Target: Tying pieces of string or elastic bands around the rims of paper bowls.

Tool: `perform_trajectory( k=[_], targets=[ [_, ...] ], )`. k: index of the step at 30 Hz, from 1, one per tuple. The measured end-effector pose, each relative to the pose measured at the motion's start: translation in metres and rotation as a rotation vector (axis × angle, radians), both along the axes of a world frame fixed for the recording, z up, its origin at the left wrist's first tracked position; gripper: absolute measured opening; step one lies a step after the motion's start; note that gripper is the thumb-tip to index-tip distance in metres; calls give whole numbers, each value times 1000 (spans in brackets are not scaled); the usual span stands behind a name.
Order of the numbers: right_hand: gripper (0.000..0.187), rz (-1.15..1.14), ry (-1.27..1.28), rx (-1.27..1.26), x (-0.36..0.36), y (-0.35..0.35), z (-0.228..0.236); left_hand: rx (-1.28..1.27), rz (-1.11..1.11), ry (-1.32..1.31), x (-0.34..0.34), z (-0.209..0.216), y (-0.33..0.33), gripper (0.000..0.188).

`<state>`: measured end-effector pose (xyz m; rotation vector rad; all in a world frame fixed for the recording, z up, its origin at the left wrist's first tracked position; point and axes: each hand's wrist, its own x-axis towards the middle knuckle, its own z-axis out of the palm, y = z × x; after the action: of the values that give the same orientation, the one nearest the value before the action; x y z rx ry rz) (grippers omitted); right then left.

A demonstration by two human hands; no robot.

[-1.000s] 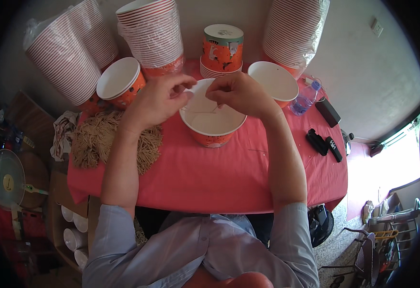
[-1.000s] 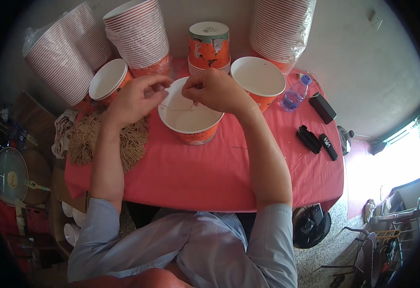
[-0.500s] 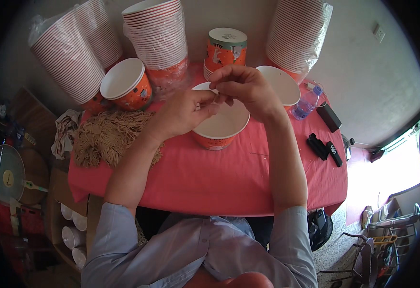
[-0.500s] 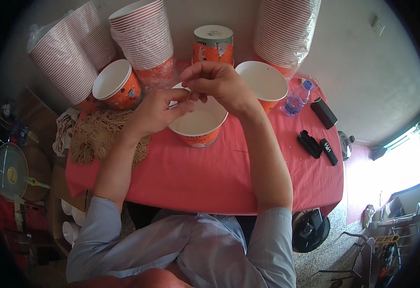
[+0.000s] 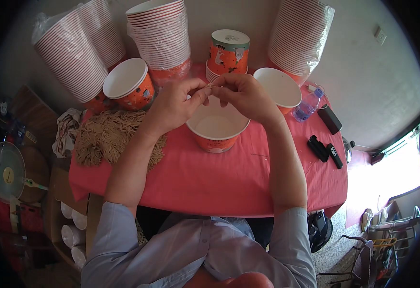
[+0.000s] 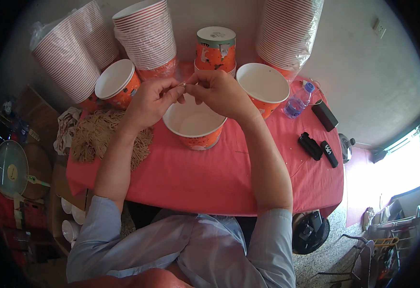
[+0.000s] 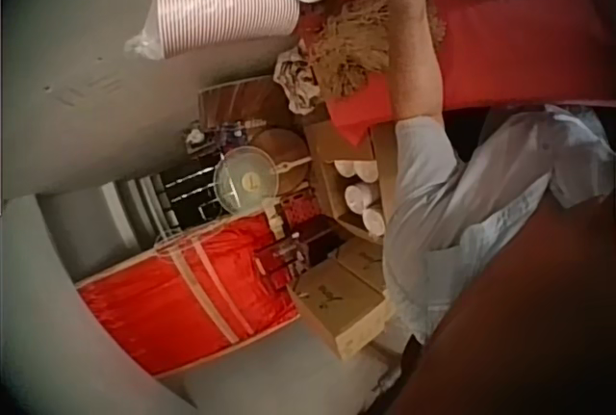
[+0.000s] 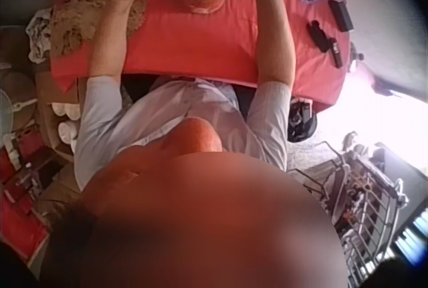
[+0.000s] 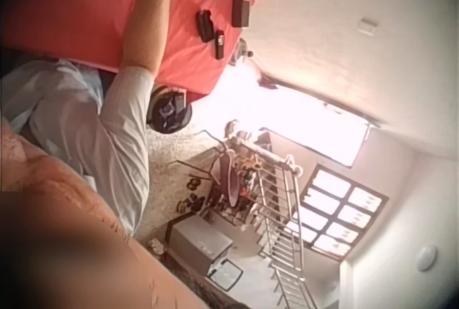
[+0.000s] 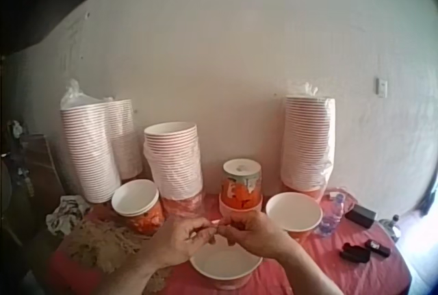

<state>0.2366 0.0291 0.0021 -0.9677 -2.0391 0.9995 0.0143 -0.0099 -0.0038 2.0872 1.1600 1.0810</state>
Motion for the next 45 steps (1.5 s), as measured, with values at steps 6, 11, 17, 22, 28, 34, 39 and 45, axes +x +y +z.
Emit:
perform_trajectory(
  k=[6, 11, 17, 22, 28, 34, 39, 45],
  targets=[
    [15, 27, 33, -27, 0, -5, 8, -28, -5, -191, 0, -1, 0, 17],
    [15, 31, 37, 13, 0, -5, 7, -19, -42, -88, -7, -1, 3, 16],
    [13, 38, 12, -43, -5, -7, 5, -78, -61, -131, -15, -5, -5, 17],
    [15, 77, -19, -48, -9, -9, -2, -51, 16, -64, -31, -15, -26, 17],
    [13, -23, -31, -47, 8, 1, 4, 57, 85, -28, -63, -44, -41, 12],
    [15, -73, 47, -13, 6, 7, 0, -29, 110, -206, -67, -66, -41, 11],
    [14, 75, 229, -224, 9, -5, 13, -73, 150, -329, -64, -74, -40, 10],
    [24, 161, 334, -251, -6, -23, 20, -83, 265, -192, -49, -68, -45, 10]
  ],
)
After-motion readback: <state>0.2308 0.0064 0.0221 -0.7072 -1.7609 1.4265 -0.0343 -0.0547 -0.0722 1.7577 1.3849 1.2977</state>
